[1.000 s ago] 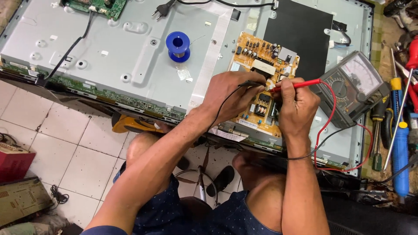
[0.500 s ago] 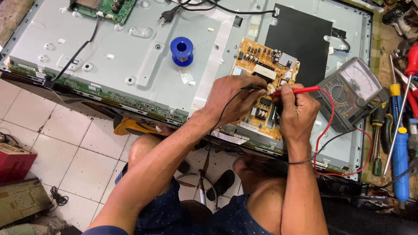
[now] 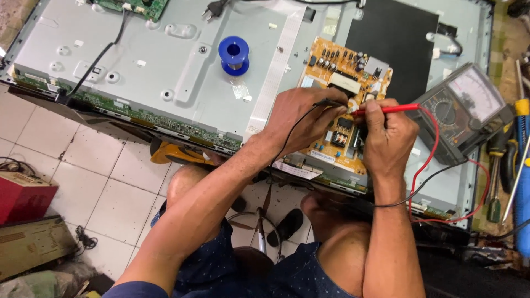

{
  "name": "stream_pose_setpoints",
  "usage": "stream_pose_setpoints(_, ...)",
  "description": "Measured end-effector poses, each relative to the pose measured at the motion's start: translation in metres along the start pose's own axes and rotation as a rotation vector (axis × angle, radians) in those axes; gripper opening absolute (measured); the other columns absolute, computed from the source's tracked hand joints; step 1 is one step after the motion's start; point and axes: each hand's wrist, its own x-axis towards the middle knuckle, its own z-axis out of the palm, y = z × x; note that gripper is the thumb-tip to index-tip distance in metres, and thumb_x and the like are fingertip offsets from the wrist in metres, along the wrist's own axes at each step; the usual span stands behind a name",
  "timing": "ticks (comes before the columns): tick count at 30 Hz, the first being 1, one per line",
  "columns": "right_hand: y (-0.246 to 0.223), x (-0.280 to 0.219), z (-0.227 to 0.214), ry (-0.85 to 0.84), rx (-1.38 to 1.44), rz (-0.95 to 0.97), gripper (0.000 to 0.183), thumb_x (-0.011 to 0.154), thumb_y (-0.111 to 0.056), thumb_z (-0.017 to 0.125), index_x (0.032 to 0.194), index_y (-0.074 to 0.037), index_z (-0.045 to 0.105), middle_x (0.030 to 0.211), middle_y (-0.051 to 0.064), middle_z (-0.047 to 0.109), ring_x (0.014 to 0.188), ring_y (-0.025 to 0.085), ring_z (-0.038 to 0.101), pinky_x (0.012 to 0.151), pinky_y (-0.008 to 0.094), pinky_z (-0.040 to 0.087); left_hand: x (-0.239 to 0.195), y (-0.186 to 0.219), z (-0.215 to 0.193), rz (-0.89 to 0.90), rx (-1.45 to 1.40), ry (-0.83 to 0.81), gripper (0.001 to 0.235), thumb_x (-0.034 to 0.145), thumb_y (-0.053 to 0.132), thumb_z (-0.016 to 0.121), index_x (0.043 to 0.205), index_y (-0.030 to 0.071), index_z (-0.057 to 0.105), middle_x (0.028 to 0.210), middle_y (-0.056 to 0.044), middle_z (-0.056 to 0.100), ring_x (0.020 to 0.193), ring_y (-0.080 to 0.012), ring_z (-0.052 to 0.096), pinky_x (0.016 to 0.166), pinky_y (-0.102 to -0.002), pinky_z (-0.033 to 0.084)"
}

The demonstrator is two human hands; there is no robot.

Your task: The person uses a multimeter to test various points on a circuit board. They move the probes across different components and flip the board over to continue testing the other side.

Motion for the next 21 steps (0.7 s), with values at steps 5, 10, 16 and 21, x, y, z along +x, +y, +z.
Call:
stream_pose_setpoints(5, 0.0013, -0.0011, -0.0008, 0.002, -0.015, -0.004, 0.031, 0.117, -0.029, 0.059, 0.098, -0.008, 0.073, 0.073, 0.014, 0.069, 0.081, 0.029, 0.074, 0.082, 0.041, 0.055, 0.0010, -0.0042, 0.0026, 0.004, -0.007, -0.018, 0.010, 0.101, 0.020, 0.063, 0.107, 0.020, 0.072, 0.082, -0.005, 0.077, 0.079, -0.0325, 0.076, 0.071, -0.042, 0.061)
stream_pose_setpoints(10, -0.0010, 0.0008, -0.0008, 0.014, 0.002, -0.026, 0.033, 0.117, -0.028, 0.058, 0.096, -0.007, 0.073, 0.072, 0.013, 0.069, 0.077, 0.029, 0.074, 0.079, 0.039, 0.055, 0.0009, -0.0064, 0.0041, 0.022, 0.025, -0.014, 0.011, 0.102, 0.020, 0.064, 0.109, 0.024, 0.071, 0.083, -0.001, 0.077, 0.079, -0.0298, 0.077, 0.070, -0.039, 0.061)
stream_pose_setpoints(16, -0.0017, 0.0021, -0.0028, 0.012, 0.016, -0.045, 0.032, 0.116, -0.027, 0.058, 0.096, -0.007, 0.072, 0.071, 0.013, 0.069, 0.077, 0.030, 0.074, 0.077, 0.038, 0.055, 0.0023, 0.0021, -0.0009, 0.023, 0.001, -0.023, 0.015, 0.102, 0.013, 0.062, 0.111, 0.020, 0.072, 0.081, -0.007, 0.076, 0.080, -0.0336, 0.076, 0.072, -0.041, 0.061)
stream_pose_setpoints(21, 0.0015, 0.0010, -0.0032, 0.009, -0.004, -0.048, 0.031, 0.116, -0.028, 0.058, 0.096, -0.009, 0.073, 0.071, 0.013, 0.069, 0.077, 0.031, 0.073, 0.077, 0.039, 0.054, 0.0031, 0.0015, -0.0006, 0.006, 0.012, -0.020, 0.013, 0.100, 0.014, 0.065, 0.109, 0.018, 0.073, 0.080, -0.006, 0.077, 0.079, -0.0321, 0.077, 0.071, -0.040, 0.060)
